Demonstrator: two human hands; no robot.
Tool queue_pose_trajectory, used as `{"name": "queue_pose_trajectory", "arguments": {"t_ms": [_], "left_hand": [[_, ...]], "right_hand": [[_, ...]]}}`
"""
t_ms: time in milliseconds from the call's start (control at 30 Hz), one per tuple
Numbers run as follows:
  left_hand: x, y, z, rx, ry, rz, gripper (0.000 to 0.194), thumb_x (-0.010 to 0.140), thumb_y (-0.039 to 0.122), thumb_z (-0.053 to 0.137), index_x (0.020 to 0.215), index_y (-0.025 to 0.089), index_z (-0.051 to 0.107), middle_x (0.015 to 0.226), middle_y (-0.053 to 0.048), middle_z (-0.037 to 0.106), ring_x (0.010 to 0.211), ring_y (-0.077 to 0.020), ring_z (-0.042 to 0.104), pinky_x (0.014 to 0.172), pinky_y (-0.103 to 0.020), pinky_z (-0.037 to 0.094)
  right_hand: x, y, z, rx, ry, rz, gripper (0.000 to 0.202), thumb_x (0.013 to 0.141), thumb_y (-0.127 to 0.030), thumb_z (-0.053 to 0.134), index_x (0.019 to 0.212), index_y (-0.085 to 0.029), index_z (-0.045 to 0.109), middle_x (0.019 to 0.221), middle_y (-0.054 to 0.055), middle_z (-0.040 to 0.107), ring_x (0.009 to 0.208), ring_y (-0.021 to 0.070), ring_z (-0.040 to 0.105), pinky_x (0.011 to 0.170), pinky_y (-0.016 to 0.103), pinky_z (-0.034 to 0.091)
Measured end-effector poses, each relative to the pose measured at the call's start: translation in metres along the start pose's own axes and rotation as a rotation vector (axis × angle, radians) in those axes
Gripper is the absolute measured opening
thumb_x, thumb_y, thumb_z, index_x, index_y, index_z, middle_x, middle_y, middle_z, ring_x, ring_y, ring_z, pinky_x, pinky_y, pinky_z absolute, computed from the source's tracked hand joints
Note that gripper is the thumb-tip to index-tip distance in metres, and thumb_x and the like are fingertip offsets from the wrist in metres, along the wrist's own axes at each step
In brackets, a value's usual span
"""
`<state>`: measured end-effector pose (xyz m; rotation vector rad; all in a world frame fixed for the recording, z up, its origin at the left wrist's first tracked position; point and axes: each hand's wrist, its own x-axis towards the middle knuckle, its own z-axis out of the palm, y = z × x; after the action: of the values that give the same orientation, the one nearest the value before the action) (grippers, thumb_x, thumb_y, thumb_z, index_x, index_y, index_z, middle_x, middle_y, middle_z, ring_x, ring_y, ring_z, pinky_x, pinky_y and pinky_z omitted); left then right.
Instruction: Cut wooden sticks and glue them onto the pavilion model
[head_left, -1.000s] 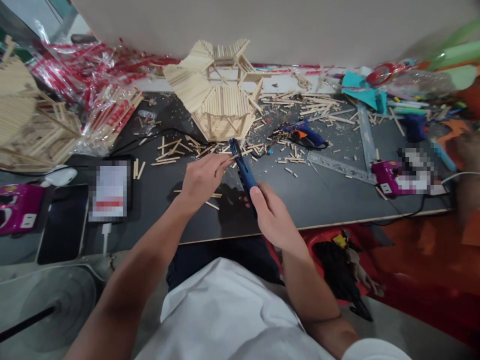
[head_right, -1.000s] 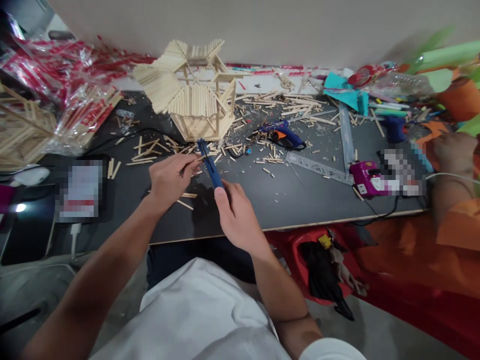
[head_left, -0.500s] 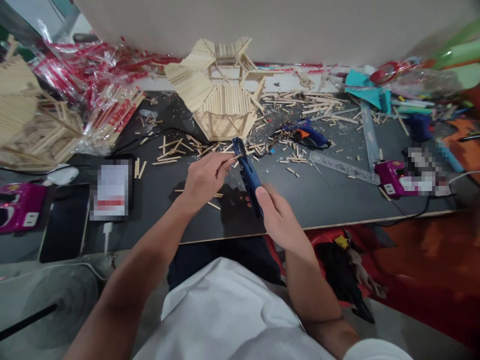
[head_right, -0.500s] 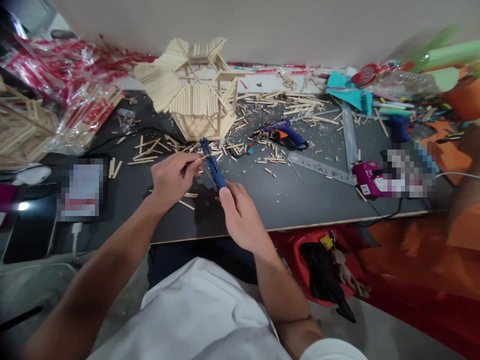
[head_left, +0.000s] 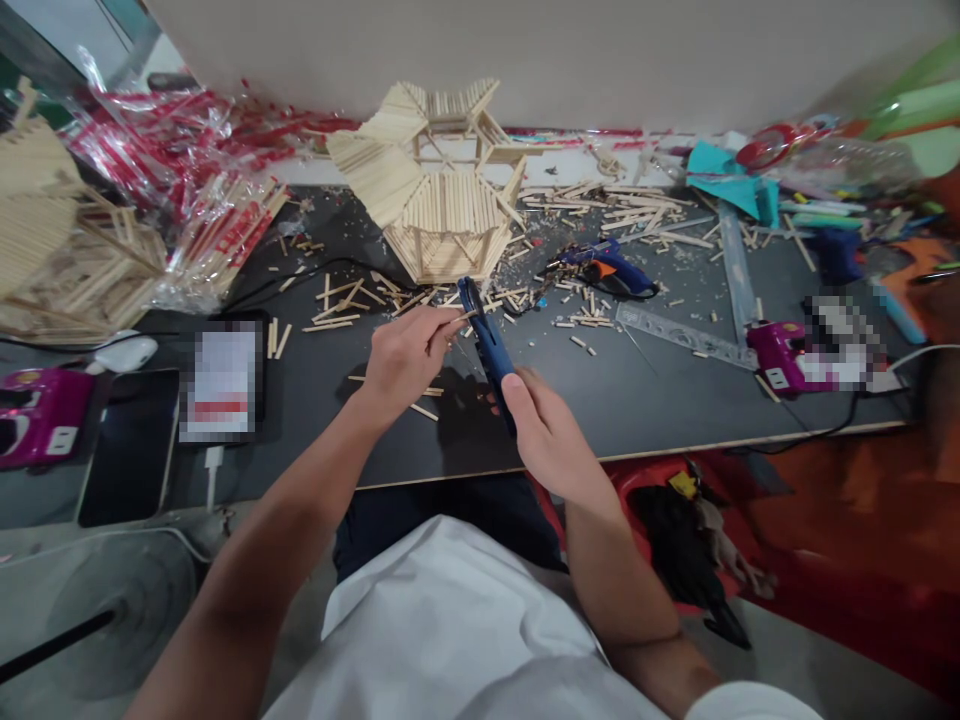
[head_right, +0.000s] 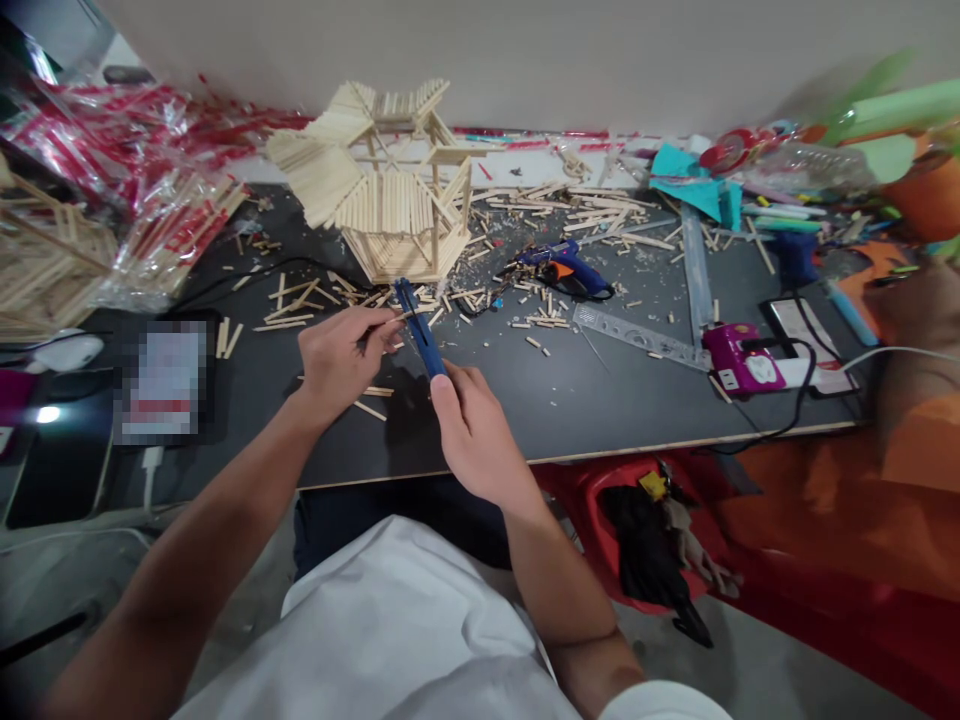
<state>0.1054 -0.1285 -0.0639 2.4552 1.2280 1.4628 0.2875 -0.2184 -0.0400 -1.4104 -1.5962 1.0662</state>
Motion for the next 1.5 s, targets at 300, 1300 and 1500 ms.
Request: {"name": "queue_pose_trajectory", "arguments": {"t_ms": [300,1300,1500], "left_hand": [[0.001,-0.002,-0.001,-0.014,-0.02,-0.029,0.019,0.1,0.025,0.058,0.092,0.015,0.073,0.076,-0.002,0.075,0.067,-0.0111,0.07,0.066,-0.019,0.05],[0.001,-0.007,0.001,-0.068,-0.048,-0.156,0.019,0.095,0.023,0.061,0.086,0.017,0.076,0.067,0.0,0.074,0.062,-0.0117,0.069,0.066,-0.019,0.052],[-0.001,-0.011,0.001,-0.05,-0.061,-0.159,0.019,0.096,0.024,0.059,0.089,0.018,0.076,0.073,-0.002,0.076,0.065,-0.0128,0.071,0.068,-0.021,0.054]], "right_hand": [[0.001,-0.001,0.001,-0.032,-0.004,-0.009,0.042,0.107,-0.048,0.033,0.109,-0.021,0.065,0.107,0.01,0.065,0.105,0.0243,0.059,0.098,0.042,0.045],[0.018,0.008,0.01,-0.362,-0.023,0.1,0.056,0.106,-0.054,0.019,0.081,-0.021,0.057,0.078,0.01,0.07,0.074,0.0227,0.065,0.07,0.032,0.04],[0.022,0.012,0.021,-0.59,-0.024,0.19,0.047,0.109,-0.042,0.024,0.09,-0.019,0.06,0.084,0.01,0.072,0.078,0.0227,0.068,0.065,0.03,0.032]]}}
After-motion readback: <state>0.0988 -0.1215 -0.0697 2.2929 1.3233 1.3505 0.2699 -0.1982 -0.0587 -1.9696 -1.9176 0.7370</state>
